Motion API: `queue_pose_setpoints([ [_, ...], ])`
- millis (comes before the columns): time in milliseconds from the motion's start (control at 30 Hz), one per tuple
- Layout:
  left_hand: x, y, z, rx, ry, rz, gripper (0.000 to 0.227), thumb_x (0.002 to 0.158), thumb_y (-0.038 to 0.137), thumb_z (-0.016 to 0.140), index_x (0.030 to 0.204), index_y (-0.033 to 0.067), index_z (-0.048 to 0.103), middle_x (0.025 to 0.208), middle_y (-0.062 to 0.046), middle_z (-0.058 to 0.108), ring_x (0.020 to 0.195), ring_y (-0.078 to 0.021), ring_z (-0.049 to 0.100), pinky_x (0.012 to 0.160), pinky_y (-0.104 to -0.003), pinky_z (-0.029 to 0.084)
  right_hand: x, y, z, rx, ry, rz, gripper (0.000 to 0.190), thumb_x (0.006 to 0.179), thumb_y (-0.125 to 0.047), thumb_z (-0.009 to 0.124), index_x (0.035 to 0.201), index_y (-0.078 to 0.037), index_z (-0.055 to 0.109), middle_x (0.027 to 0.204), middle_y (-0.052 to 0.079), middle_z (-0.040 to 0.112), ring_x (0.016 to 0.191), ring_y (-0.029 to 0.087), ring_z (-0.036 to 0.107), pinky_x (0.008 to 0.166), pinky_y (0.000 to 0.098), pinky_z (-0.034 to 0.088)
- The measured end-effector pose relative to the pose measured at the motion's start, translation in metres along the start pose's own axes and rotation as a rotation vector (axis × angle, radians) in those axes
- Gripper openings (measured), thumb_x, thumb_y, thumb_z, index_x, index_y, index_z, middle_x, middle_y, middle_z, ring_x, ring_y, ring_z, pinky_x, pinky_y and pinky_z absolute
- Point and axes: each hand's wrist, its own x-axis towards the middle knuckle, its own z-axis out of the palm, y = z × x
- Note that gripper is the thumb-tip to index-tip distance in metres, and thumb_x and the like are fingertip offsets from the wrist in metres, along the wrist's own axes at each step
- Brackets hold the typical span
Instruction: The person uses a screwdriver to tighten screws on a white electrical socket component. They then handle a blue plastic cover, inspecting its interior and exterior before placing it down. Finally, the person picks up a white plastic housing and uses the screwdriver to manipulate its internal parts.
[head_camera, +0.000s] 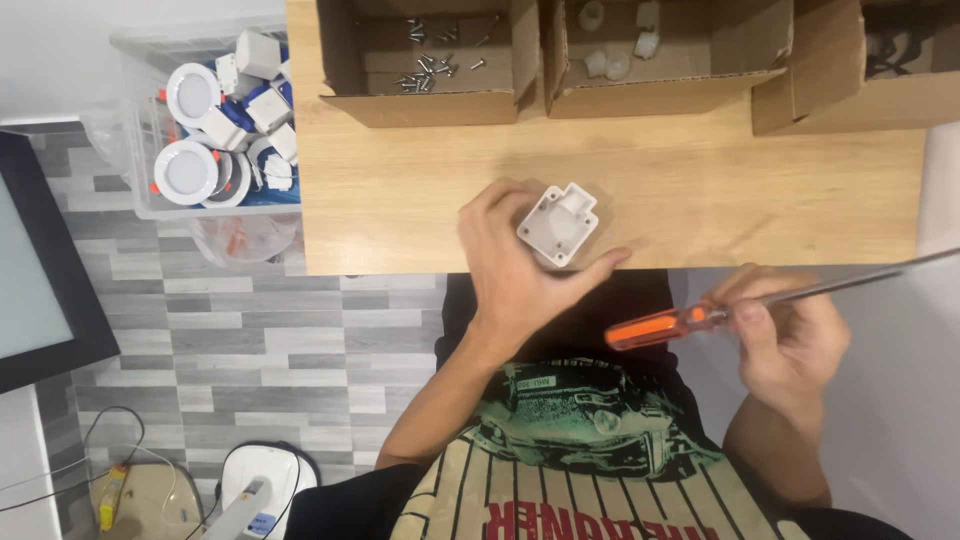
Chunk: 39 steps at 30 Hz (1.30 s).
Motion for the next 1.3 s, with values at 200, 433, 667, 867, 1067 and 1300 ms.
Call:
queue_pose_setpoints([
  [200,-0.057,-0.004,-0.003,-0.411,-0.081,0.471,0.062,0.096,0.055,0.071,0.117,-0.0033,0.065,0.118,-0.021,0.073,0.109,-0.0311,0.072,0.098,-0.046,0.061,-0.004,0.018,0.005,0.108,-0.201,-0.103,0.014,0.110,-0.016,0.056,0.113,-0.002,0.060,0.089,0.009,0.076,0.078,0.019,0.080,0.073,0.0279,0.069],
  [433,-0.060,0.005,-0.021,-0.329,-0.431,0.505,0.032,0.117,0.023,0.066,0.136,-0.0009,0.058,0.102,-0.015,0.074,0.078,-0.0290,0.071,0.066,-0.042,0.057,-0.006,0.012,0.022,0.208,-0.173,-0.044,0.015,0.109,-0.014,0.056,0.112,0.000,0.061,0.086,0.011,0.071,0.070,0.020,0.071,0.073,0.0324,0.060],
  [667,-0.056,-0.037,-0.057,-0.311,-0.487,0.287,0.022,0.106,0.015,0.061,0.126,0.0078,0.066,0.097,-0.007,0.081,0.073,-0.0172,0.077,0.063,-0.030,0.065,-0.066,0.092,-0.117,0.464,0.176,0.118,0.012,0.114,-0.041,0.054,0.108,-0.031,0.058,0.084,-0.007,0.048,0.060,0.007,0.044,0.058,0.0246,0.041],
  [867,0.009,-0.058,-0.090,-0.041,-0.206,0.187,0.032,0.106,0.003,0.054,0.138,-0.0003,0.058,0.130,-0.020,0.075,0.115,-0.0351,0.075,0.096,-0.042,0.060,-0.030,0.064,-0.069,0.325,0.166,-0.010,0.018,0.120,-0.033,0.051,0.130,-0.019,0.058,0.104,0.004,0.063,0.072,0.019,0.066,0.052,0.0286,0.060],
  [1067,0.017,-0.072,-0.065,0.183,-0.112,0.202,0.037,0.106,-0.001,0.067,0.142,0.0071,0.067,0.136,-0.012,0.070,0.113,-0.0299,0.069,0.097,-0.043,0.052,0.001,0.050,-0.027,0.301,0.072,-0.108,0.010,0.113,-0.018,0.057,0.118,-0.009,0.054,0.100,0.013,0.070,0.063,0.022,0.074,0.045,0.0283,0.062],
  [1300,0.014,-0.067,-0.049,0.251,-0.148,0.231,0.033,0.110,0.003,0.075,0.140,0.0177,0.072,0.134,-0.001,0.069,0.105,-0.0262,0.061,0.087,-0.041,0.046,0.003,0.055,-0.009,0.349,0.024,-0.034,0.019,0.112,-0.019,0.056,0.117,-0.002,0.064,0.095,0.016,0.071,0.061,0.027,0.073,0.046,0.0291,0.060],
])
